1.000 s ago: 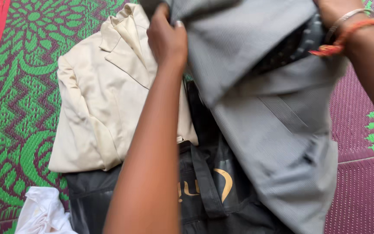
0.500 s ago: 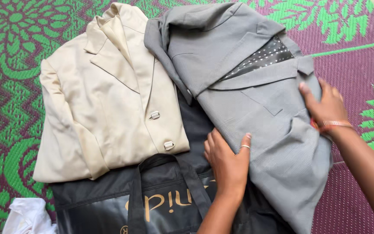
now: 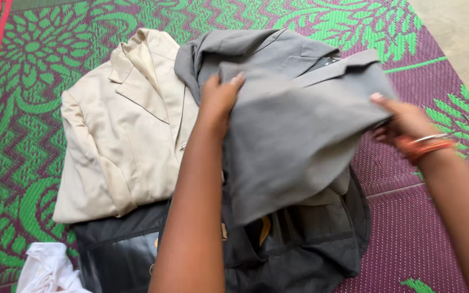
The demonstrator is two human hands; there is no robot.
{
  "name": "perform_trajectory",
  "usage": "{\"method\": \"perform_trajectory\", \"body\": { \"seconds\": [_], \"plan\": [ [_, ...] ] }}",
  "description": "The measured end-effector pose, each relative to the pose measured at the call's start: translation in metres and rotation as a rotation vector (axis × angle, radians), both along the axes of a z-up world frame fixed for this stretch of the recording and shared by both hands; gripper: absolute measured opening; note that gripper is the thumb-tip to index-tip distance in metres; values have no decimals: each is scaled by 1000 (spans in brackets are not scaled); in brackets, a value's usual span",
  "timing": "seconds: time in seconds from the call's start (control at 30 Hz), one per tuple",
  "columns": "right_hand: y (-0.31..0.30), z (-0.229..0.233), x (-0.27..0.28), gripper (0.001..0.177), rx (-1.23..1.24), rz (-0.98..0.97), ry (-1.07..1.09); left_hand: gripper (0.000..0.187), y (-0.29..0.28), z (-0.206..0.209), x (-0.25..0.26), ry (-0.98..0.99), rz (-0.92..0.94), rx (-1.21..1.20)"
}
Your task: The person buttons a white blazer, places it on a hanger, and puts it into a black garment bag. They zip the bag closed and then arrange other folded jackets on the mat.
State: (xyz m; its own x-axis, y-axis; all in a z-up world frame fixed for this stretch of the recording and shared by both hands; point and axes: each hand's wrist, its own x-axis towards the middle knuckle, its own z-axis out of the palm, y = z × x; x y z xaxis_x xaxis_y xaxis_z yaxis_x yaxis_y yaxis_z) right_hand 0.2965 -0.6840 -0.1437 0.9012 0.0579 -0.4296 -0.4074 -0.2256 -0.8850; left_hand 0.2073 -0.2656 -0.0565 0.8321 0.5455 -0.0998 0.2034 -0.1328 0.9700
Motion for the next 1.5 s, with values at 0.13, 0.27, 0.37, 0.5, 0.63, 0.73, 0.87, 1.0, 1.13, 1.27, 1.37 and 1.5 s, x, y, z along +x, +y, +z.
{"method": "perform_trajectory", "body": {
  "seconds": [0.13, 0.27, 0.37, 0.5, 0.63, 0.73, 0.87, 1.0, 1.13, 1.27, 1.37, 1.5],
  "plan": [
    [54, -41, -72, 94, -425, 21, -24, 69, -19, -50, -114, 293, 88, 406],
    [68, -56, -132, 102, -125, -171, 136, 69, -66, -73, -196, 24, 140, 327],
    [80, -56, -164, 113, -489, 76, -178, 84, -83, -62, -208, 120, 87, 512],
    [77, -48, -171, 109, -423, -41, -351, 64, -80, -49, -186, 165, 149, 333],
    [60, -43, -183, 99, -649, 32, -472, 73, -69, -49, -212, 339, 79, 737],
    [54, -39, -214, 104, -864, 47, -378, 79, -49, -53, -274, 141, 266, 960],
    [59, -35, -270, 104, -833, 58, -243, 89, 9, -72, -382, 292, 694, 942],
    [73, -34, -286, 102, -734, -63, -316, 67, 37, -92, -442, 489, 834, 292],
    [56, -38, -261, 105, -717, -15, -202, 55, 23, -81, -449, 472, 655, 759],
    [54, -50, -252, 113, -706, 4, -265, 60, -2, -60, -424, 218, 180, 875],
    [76, -44, -256, 108, -347, -181, 54, 102, -23, -54, -407, 23, -135, 912],
    [86, -2, -246, 84, -132, -153, -87, 135, -30, -49, -408, -24, -328, 967]
  ]
}}
